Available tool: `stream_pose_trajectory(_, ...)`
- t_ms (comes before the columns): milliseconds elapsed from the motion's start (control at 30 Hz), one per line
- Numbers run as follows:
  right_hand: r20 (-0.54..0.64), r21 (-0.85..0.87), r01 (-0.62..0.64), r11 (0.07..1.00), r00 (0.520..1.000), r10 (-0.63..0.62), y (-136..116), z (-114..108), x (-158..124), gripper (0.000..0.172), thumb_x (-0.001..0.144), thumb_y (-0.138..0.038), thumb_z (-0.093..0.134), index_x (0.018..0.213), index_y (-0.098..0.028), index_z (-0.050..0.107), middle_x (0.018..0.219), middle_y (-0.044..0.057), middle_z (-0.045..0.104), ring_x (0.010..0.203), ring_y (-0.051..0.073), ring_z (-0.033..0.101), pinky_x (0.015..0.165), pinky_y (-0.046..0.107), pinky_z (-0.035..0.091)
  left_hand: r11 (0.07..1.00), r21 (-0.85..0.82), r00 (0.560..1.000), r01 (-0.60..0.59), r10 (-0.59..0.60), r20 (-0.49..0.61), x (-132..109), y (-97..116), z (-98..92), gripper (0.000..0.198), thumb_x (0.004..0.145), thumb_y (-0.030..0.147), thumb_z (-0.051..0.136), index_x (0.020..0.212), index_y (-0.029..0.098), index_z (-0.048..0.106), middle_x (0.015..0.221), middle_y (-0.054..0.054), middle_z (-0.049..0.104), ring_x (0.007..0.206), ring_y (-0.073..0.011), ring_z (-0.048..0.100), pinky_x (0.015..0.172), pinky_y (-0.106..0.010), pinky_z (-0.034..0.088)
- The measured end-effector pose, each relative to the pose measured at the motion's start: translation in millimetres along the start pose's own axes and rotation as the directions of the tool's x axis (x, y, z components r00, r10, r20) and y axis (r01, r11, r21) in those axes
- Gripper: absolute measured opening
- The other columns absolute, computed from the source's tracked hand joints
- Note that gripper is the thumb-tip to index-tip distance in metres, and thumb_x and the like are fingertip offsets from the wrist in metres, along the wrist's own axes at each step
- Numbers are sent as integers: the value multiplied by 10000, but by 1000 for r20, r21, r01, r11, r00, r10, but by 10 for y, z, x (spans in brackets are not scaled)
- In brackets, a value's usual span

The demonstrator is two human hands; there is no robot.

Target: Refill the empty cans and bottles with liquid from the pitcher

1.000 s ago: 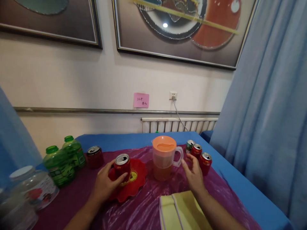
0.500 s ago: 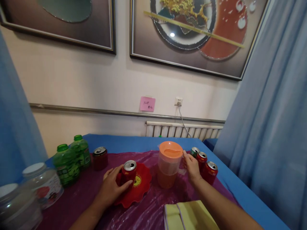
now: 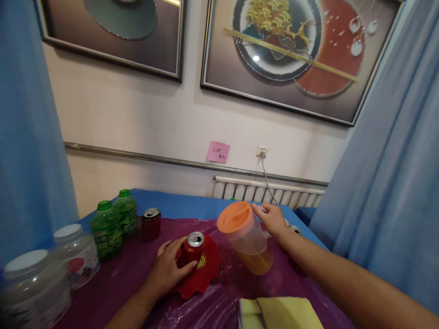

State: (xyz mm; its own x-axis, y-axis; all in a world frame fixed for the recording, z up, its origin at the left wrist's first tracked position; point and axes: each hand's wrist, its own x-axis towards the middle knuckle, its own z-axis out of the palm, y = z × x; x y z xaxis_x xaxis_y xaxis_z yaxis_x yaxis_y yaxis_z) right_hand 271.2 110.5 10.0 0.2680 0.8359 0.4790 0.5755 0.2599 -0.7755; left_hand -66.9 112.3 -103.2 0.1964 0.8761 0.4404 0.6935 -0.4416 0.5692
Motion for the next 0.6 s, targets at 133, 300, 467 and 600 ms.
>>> stream_pose_trajectory(133, 41, -67, 64, 996, 997, -61, -169, 10, 49, 570, 724, -668, 617, 493, -246, 312, 485, -69, 241, 473, 89, 232, 449, 251, 184, 1000, -26, 1000, 14, -14, -6, -24, 5, 8, 623, 666, 407, 772, 1251, 248, 631, 1313, -122, 691, 1251, -347, 613, 1159, -600, 292)
stream_pose_trajectory(300, 84, -142, 96, 985, 993, -85, -290, 37, 81, 545, 743, -626, 597, 497, -254, 285, 481, -70, 226, 468, 91, 215, 456, 262, 166, 998, -61, 999, 30, -28, 29, -53, 70, -20, 638, 672, 375, 773, 1275, 247, 610, 1335, -124, 675, 1280, -342, 588, 1169, -598, 258)
stream_pose_trajectory(467, 134, -171, 160, 972, 981, -138, -334, 85, 110, 550, 755, -631, 584, 497, -251, 282, 508, -65, 219, 494, 97, 219, 477, 268, 167, 997, -78, 999, 17, -15, 28, -81, 82, -9, 636, 673, 356, 781, 1274, 252, 603, 1321, -112, 681, 1263, -338, 595, 1164, -583, 263)
stream_pose_trajectory(600, 182, -219, 192, 957, 971, -153, -310, 151, 109, 544, 775, -632, 572, 506, -243, 303, 520, -60, 239, 502, 100, 243, 493, 268, 183, 996, -84, 1000, -17, 17, 3, -96, 72, 13, 634, 660, 347, 793, 1262, 269, 613, 1284, -103, 701, 1230, -348, 610, 1141, -570, 304)
